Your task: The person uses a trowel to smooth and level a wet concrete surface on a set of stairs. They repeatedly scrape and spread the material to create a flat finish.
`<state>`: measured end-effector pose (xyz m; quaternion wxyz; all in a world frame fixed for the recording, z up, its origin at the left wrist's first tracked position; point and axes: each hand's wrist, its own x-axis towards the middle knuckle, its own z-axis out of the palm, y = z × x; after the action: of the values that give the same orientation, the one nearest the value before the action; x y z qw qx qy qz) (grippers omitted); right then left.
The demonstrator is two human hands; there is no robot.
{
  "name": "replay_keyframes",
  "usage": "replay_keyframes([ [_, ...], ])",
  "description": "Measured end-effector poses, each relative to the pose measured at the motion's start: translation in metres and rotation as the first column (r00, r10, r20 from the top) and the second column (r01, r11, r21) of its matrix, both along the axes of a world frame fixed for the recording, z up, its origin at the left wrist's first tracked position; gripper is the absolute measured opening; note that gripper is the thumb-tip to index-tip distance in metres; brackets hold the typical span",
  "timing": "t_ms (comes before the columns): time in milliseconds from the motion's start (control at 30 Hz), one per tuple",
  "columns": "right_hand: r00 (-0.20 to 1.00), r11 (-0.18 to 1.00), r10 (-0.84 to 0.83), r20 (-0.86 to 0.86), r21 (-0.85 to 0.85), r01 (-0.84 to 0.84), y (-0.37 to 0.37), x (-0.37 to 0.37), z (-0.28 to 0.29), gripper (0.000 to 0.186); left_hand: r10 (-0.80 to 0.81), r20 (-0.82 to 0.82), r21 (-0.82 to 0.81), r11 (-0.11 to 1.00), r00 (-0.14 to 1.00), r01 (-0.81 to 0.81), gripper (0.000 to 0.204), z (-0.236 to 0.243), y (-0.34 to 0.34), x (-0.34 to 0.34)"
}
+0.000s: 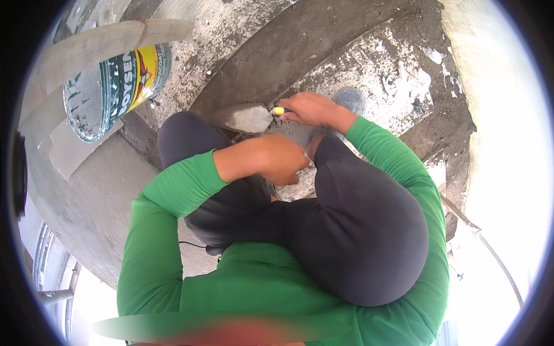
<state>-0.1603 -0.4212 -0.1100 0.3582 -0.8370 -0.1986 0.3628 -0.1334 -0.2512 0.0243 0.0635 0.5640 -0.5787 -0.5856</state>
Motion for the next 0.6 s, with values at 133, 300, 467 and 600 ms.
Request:
replay_keyframes([
  [133, 0.999, 0.998, 0.043, 0.013, -0.043, -0.042, 0.008, 0.026, -0.006, 0.040, -0.062, 0.128, 0.037, 0.998, 0.990, 0.057, 0.035, -0.014, 0.015, -0.002],
  [300, 0.999, 0.998, 0.022, -0.044, -0.057, -0.024, -0.034, 0.074, -0.034, 0.043, -0.034, 0.052, 0.090, 0.995, 0.998, 0.029, 0.038, 0.006, 0.019, -0.002],
  [467, 0.949, 0.992, -0.067, -0.306, -0.127, 0.029, -0.062, 0.131, -0.006, 0.058, 0.069, 0.038, -0.030, 0.997, 0.997, -0.068, 0.039, 0.023, 0.029, -0.002],
  [600, 0.929, 0.991, 0.122, -0.351, -0.003, -0.131, -0.013, 0.144, -0.026, 0.062, 0.164, 0.028, -0.035, 0.986, 0.986, -0.163, 0.040, 0.023, 0.034, 0.006],
])
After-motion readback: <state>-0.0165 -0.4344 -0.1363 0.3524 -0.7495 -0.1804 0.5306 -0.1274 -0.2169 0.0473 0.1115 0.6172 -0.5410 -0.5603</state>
